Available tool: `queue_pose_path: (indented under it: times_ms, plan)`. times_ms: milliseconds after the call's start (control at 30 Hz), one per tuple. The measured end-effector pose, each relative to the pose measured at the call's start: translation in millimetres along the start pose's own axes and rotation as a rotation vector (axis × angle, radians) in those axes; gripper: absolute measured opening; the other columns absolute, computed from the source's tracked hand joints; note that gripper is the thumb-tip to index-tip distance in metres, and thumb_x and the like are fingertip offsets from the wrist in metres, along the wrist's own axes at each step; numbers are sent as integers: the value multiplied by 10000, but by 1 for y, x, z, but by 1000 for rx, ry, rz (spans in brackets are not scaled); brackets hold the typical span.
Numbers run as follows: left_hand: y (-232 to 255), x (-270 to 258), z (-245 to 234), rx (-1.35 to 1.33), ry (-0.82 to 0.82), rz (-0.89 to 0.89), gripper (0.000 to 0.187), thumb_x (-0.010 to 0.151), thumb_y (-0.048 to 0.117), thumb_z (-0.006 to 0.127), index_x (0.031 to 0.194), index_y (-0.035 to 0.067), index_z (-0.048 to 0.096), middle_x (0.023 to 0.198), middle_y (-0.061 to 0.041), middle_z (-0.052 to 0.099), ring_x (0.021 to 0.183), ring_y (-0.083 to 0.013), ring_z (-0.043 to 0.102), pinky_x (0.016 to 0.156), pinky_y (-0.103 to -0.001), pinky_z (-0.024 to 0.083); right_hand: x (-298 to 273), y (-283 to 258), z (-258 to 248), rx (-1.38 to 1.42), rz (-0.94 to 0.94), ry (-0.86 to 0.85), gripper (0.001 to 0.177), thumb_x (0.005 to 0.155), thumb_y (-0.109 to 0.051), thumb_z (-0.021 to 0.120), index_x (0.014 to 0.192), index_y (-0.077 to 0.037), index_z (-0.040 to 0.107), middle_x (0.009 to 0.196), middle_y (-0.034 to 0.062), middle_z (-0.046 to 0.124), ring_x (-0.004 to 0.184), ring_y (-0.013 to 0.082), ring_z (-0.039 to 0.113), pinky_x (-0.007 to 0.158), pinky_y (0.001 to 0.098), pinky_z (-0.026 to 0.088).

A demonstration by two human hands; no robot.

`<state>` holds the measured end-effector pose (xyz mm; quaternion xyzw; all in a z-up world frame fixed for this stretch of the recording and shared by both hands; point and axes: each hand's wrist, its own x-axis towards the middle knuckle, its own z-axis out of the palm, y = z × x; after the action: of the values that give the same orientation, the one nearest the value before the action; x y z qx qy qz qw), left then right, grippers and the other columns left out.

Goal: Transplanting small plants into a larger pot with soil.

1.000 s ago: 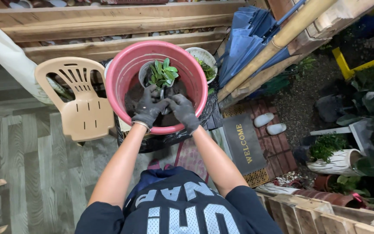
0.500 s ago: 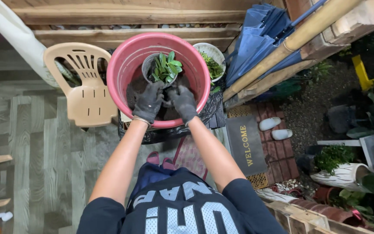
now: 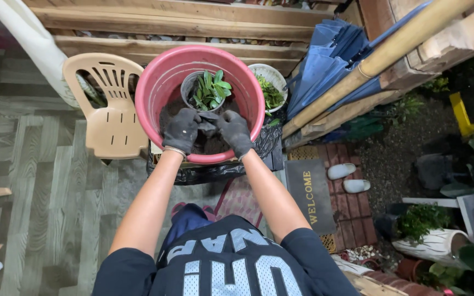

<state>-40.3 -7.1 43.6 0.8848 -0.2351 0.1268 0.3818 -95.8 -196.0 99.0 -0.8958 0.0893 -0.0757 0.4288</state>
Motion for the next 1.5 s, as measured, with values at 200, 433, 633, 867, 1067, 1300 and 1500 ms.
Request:
queue_pose_path:
  times_ms: [200, 433, 633, 867, 1067, 1300, 1500]
  plan:
    - [-4, 3, 1, -41, 59, 72, 230, 931, 89, 577, 1093, 107, 738, 1146, -131, 717, 1067, -345, 686, 924, -433, 561, -7, -22, -10, 9, 29, 29, 267, 928, -267, 714, 956, -1, 699, 956, 185, 694, 833, 305, 670, 748, 405, 515]
    - [-24, -1, 20, -2, 159, 44, 229, 946, 127, 612, 1149, 56, 690, 1208, -183, 683, 1141, -378, 654, 1006, -465, 525, 6, 18, 14, 427, -46, -115, 253, 957, -217, 723, 1104, -11, 722, 1032, 103, 656, 909, 188, 671, 800, 319, 547]
    - [-12, 9, 7, -52, 11, -157, 315, 858, 136, 674, 1166, 72, 688, 1362, -189, 625, 1179, -390, 619, 974, -466, 509, 14, 29, 18, 226, -97, -193, 412, 861, -179, 750, 1244, -50, 673, 1255, 147, 664, 1179, 269, 660, 1011, 328, 512]
    - [-21, 14, -21, -44, -167, -75, 405, 915, 61, 630, 1317, 115, 630, 1511, -143, 528, 1281, -397, 580, 1011, -470, 499, 10, -20, 14, -407, -233, -644, 832, 704, -431, 818, 1423, -104, 559, 1369, 235, 576, 1242, 454, 539, 965, 498, 449]
    - [7, 21, -52, -145, -345, -212, 623, 749, -30, 568, 1358, 94, 535, 1559, -163, 404, 1216, -420, 539, 1000, -474, 465, -6, -70, 24, -498, -32, -661, 390, 857, -399, 674, 1137, -137, 745, 1135, 201, 721, 1070, 401, 679, 936, 503, 537]
    - [-15, 14, -25, -101, -378, -141, 482, 841, -18, 542, 1304, 102, 601, 1571, -145, 451, 1297, -412, 551, 1051, -463, 484, 11, 21, 28, -220, -25, -596, 227, 911, -216, 686, 1075, -79, 763, 1046, 131, 746, 954, 277, 691, 844, 404, 562]
    - [3, 14, -42, -86, -442, -146, 524, 831, 21, 548, 1348, 104, 572, 1568, -145, 417, 1258, -421, 536, 1028, -489, 455, 18, 11, 16, 682, 196, -497, 252, 858, 0, 742, 1109, -8, 719, 993, 34, 735, 881, 120, 688, 790, 291, 603]
